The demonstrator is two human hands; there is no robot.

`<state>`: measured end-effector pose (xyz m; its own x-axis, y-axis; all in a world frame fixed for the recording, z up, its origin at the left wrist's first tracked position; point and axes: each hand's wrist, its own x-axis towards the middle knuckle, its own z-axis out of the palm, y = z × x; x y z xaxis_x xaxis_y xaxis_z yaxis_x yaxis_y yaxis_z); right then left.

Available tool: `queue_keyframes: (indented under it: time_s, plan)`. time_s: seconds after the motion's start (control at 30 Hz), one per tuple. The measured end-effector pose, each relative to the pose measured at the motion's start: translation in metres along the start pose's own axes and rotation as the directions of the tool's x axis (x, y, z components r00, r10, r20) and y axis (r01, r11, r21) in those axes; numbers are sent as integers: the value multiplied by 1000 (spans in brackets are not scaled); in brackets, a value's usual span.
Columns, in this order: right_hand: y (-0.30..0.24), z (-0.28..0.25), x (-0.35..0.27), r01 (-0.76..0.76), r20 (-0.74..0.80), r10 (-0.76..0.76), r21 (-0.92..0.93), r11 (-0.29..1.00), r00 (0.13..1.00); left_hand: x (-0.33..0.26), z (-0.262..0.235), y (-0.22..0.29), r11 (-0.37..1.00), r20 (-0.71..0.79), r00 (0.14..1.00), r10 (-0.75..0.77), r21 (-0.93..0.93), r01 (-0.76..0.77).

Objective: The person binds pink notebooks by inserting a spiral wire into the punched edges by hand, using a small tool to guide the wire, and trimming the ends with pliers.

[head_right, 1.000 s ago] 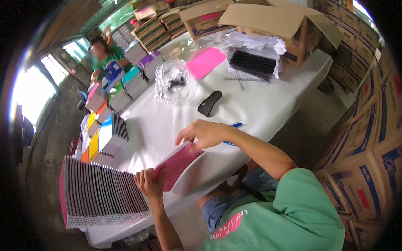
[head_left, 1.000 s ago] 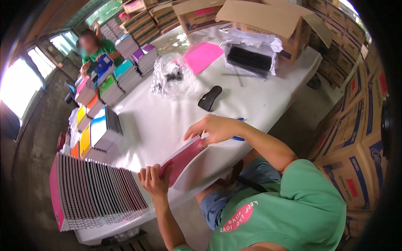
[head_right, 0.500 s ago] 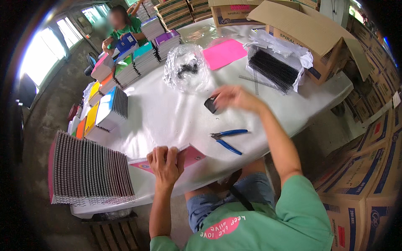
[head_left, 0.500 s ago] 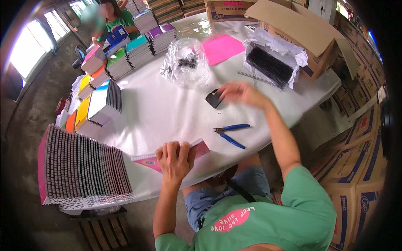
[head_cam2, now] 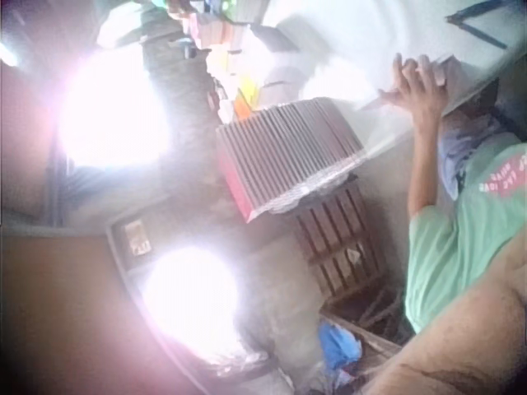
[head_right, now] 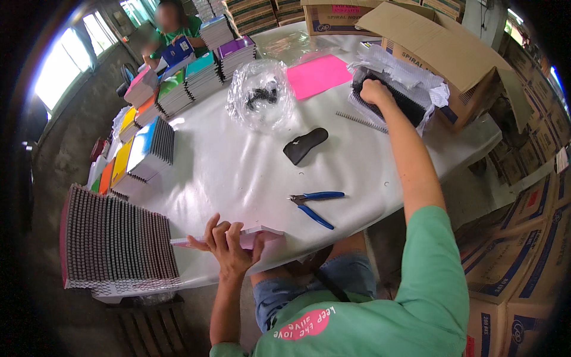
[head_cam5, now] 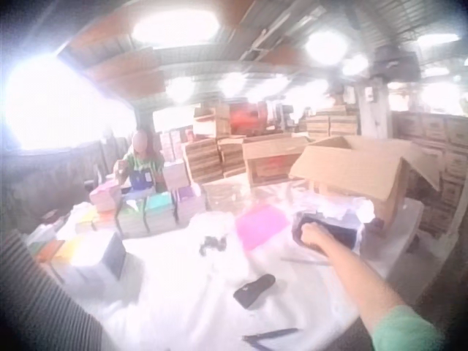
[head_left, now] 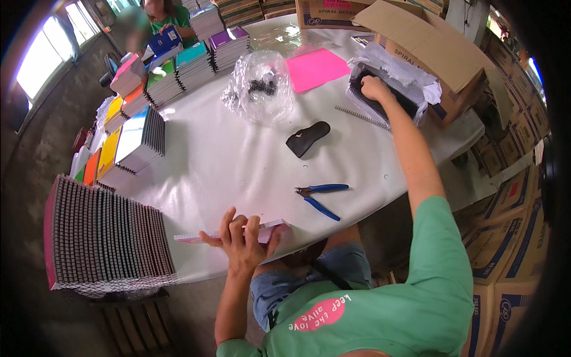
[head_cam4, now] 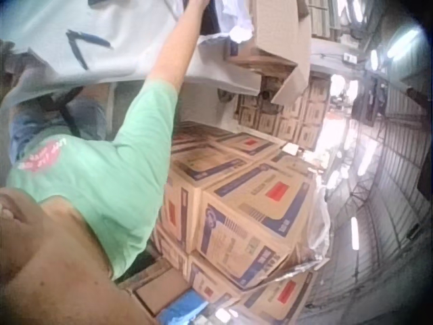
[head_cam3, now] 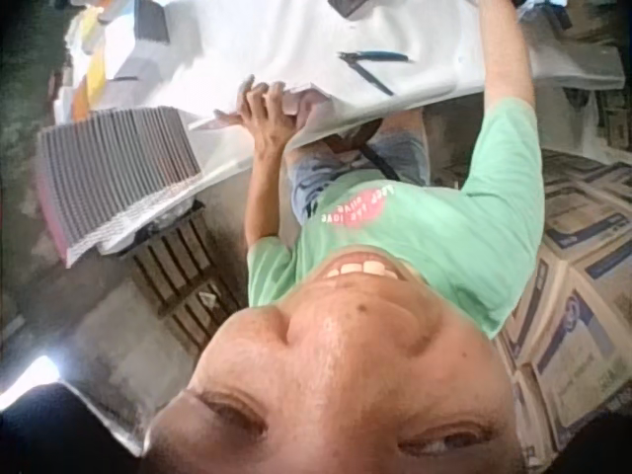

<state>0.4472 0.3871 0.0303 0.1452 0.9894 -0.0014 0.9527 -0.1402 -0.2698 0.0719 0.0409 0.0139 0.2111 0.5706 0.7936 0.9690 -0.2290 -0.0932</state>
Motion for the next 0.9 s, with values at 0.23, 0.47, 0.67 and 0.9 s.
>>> queue_keyframes:
  time_s: [0.23,0.47,0.67,0.9]
  plan:
    - [-22,-19,-42,411,-74,-411,-17,912,909,5,7,24,966,-90,964,-251,-80,244]
    - [-7,2,-63,571,-234,-656,-342,746,717,6,0,28,946,-56,964,-260,-213,243]
    - [5,6,-52,610,-242,-644,-205,765,726,5,7,28,965,-112,967,-227,-158,209]
    - [-3,-12,-48,473,80,-473,-308,825,877,6,7,29,962,-96,963,-253,-134,239]
